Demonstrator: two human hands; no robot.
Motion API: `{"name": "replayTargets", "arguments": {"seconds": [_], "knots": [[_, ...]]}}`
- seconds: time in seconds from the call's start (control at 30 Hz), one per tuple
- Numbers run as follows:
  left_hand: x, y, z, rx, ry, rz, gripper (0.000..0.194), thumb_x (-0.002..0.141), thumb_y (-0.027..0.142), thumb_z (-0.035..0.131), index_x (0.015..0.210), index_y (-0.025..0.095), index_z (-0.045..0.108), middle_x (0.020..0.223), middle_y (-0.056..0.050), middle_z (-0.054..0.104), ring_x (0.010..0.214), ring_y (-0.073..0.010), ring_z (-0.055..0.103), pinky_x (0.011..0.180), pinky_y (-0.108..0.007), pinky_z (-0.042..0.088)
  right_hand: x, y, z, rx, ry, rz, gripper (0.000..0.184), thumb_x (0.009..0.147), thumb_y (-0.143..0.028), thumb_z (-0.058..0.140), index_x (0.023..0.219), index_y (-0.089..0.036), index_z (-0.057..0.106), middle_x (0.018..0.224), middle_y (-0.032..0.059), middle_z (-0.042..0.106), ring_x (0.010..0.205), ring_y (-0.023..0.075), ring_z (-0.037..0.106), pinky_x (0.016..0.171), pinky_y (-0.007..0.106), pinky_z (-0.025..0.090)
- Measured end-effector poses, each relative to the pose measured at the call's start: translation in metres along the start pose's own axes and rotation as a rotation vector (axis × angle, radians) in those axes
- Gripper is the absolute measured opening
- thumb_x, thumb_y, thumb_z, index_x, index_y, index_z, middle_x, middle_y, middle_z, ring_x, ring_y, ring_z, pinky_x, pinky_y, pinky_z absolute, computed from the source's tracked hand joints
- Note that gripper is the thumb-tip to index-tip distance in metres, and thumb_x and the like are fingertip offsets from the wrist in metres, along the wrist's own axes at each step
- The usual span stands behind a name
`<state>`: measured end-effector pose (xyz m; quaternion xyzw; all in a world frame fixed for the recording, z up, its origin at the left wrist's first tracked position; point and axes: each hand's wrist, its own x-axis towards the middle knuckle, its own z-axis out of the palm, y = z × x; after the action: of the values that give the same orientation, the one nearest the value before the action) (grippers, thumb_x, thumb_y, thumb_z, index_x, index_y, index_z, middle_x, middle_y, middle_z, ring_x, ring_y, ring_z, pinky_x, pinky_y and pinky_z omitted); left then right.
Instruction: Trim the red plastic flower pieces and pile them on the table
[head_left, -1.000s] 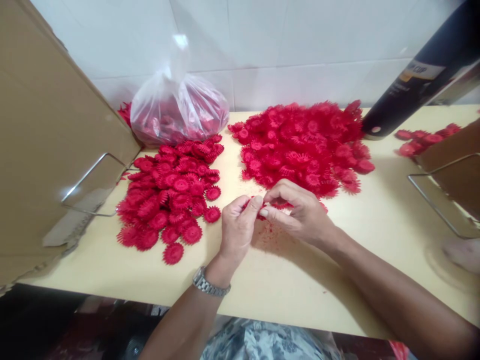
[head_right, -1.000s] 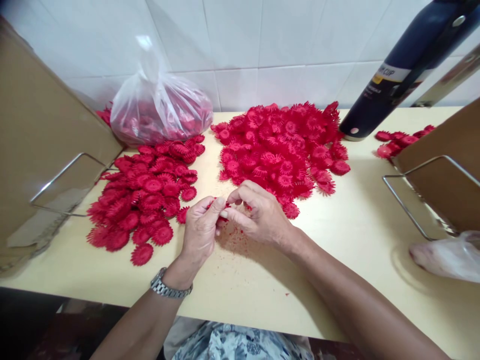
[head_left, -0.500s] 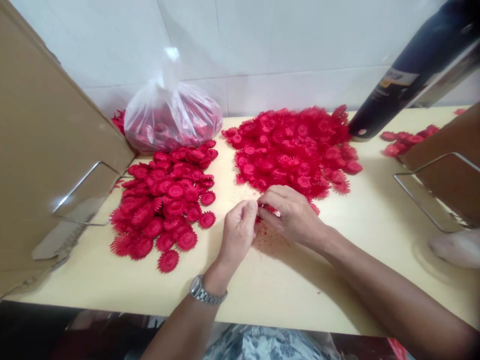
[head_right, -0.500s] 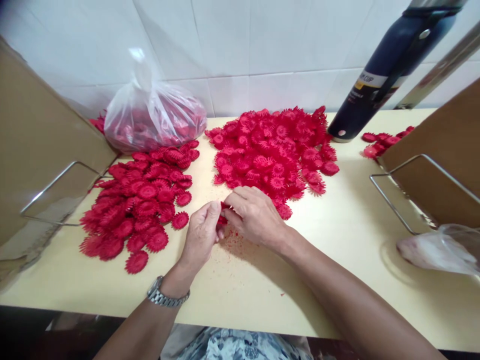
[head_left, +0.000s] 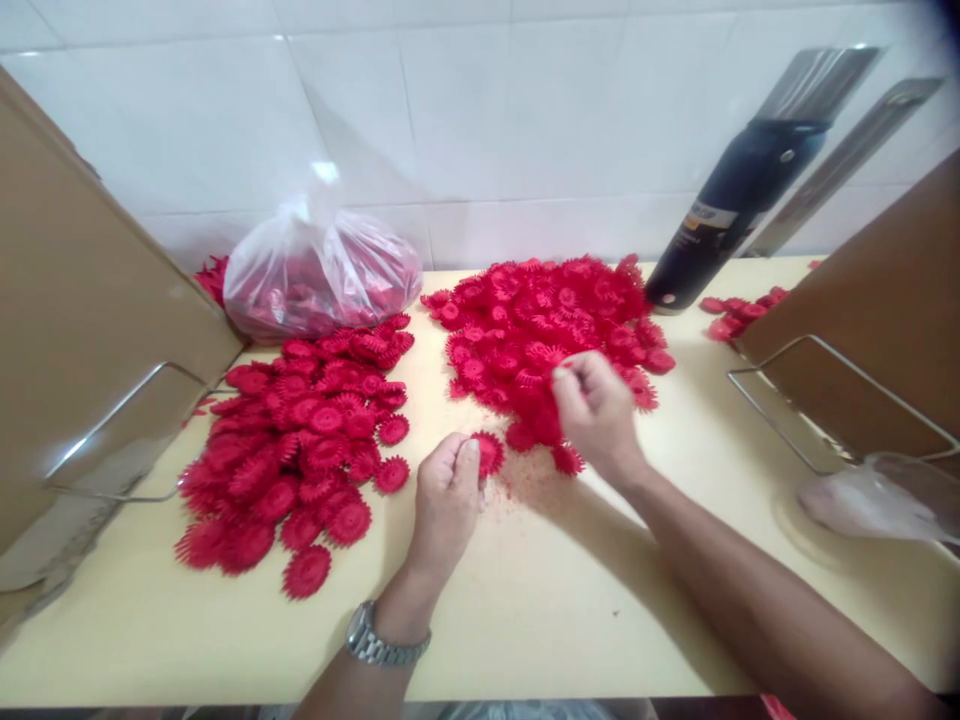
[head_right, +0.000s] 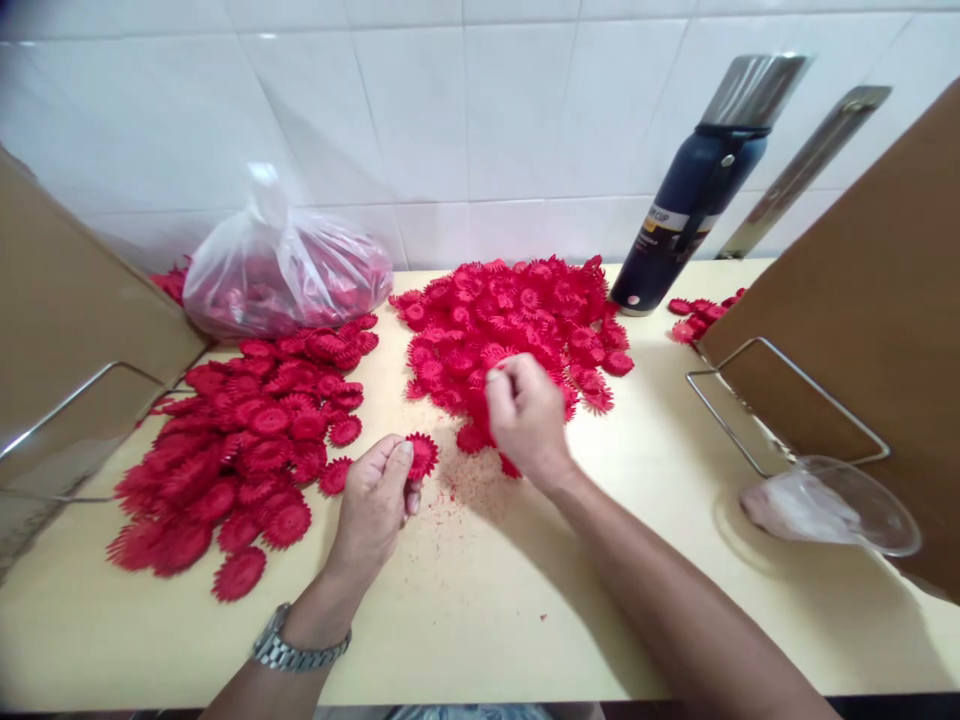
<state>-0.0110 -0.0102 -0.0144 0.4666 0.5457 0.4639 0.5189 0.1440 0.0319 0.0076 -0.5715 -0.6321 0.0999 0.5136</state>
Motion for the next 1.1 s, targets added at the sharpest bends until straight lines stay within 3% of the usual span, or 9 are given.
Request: {"name": "replayTargets", "arguments": {"seconds": [0.07,0.23,0.33,0.43,0.6,0.73,0.87,0.97,1.1], "knots": [[0.000,0.000,0.000,-0.009,-0.005,-0.003,0.030,0.084,0.040,0.046,0.064,0.019,0.041,0.049,0.007,0.040,0.039,-0.0045,0.038,0.035,-0.015,0.025,0.014,0.013,-0.012,-0.096,0.057,0.000,0.013,0.084,-0.025,0.046,0.073,-0.020,0.050,0.060,-0.0018,0.049,0.054,0.0124,0.046,0.050,0.025,0.037],[-0.001,0.003,-0.004,-0.031,-0.009,-0.018,0.031,0.084,0.043,0.047,0.065,0.019,0.043,0.050,0.006,0.042,0.040,-0.0051,0.038,0.035,-0.015,0.024,0.033,0.033,-0.039,-0.462,0.038,-0.224,0.016,0.084,-0.022,0.047,0.087,-0.018,0.062,0.083,0.0076,0.062,0.079,0.0212,0.058,0.072,0.036,0.046],[-0.002,0.006,-0.005,-0.026,-0.006,-0.008,0.032,0.084,0.044,0.046,0.065,0.018,0.044,0.049,0.006,0.042,0.040,-0.0049,0.036,0.036,-0.016,0.023,0.037,0.031,-0.052,-0.439,0.052,-0.261,0.019,0.085,-0.024,0.047,0.092,-0.019,0.064,0.089,0.0087,0.064,0.084,0.0214,0.059,0.076,0.038,0.048],[-0.004,0.008,-0.005,-0.004,-0.050,-0.005,0.033,0.084,0.043,0.047,0.063,0.018,0.043,0.048,0.006,0.041,0.040,-0.0050,0.036,0.036,-0.016,0.023,0.044,0.030,-0.058,-0.345,-0.079,-0.196,0.028,0.086,-0.033,0.048,0.108,-0.020,0.061,0.104,0.0099,0.061,0.097,0.0221,0.058,0.082,0.040,0.049],[-0.004,0.011,-0.006,0.005,-0.043,0.012,0.032,0.084,0.042,0.047,0.063,0.018,0.042,0.048,0.006,0.042,0.042,-0.0058,0.038,0.038,-0.016,0.025,0.055,0.038,-0.042,-0.398,-0.432,-0.090,0.094,0.066,-0.059,0.065,0.143,-0.030,0.020,0.148,0.0150,0.018,0.133,0.0373,0.025,0.094,0.056,0.039],[-0.003,0.013,-0.008,0.005,-0.029,0.004,0.034,0.084,0.043,0.046,0.061,0.018,0.043,0.046,0.005,0.042,0.040,-0.0059,0.035,0.036,-0.017,0.023,0.046,0.040,-0.021,-0.539,-0.631,-0.107,0.111,0.055,-0.066,0.068,0.144,-0.035,0.010,0.153,0.0129,-0.001,0.134,0.0463,0.013,0.089,0.063,0.040],[-0.004,0.013,-0.007,-0.005,-0.040,-0.020,0.034,0.083,0.044,0.047,0.061,0.018,0.044,0.045,0.005,0.042,0.038,-0.0056,0.032,0.035,-0.017,0.019,0.031,0.043,-0.007,-0.653,-0.651,-0.149,0.092,0.063,-0.067,0.062,0.141,-0.036,0.024,0.152,0.0110,0.006,0.130,0.0463,0.023,0.089,0.063,0.037],[-0.004,0.012,-0.006,-0.022,-0.050,-0.030,0.034,0.082,0.045,0.048,0.061,0.018,0.044,0.045,0.005,0.042,0.039,-0.0061,0.034,0.034,-0.017,0.018,0.026,0.052,-0.002,-0.689,-0.559,-0.204,0.059,0.077,-0.051,0.058,0.131,-0.031,0.045,0.145,0.0118,0.029,0.119,0.0375,0.041,0.086,0.053,0.043],[-0.004,0.015,-0.004,-0.024,-0.026,-0.033,0.034,0.081,0.044,0.048,0.059,0.018,0.044,0.043,0.005,0.040,0.037,-0.0059,0.031,0.034,-0.017,0.018,0.028,0.064,-0.002,-0.652,-0.498,-0.302,0.029,0.081,-0.028,0.056,0.109,-0.021,0.061,0.122,0.0133,0.052,0.098,0.0261,0.054,0.078,0.039,0.048]]}}
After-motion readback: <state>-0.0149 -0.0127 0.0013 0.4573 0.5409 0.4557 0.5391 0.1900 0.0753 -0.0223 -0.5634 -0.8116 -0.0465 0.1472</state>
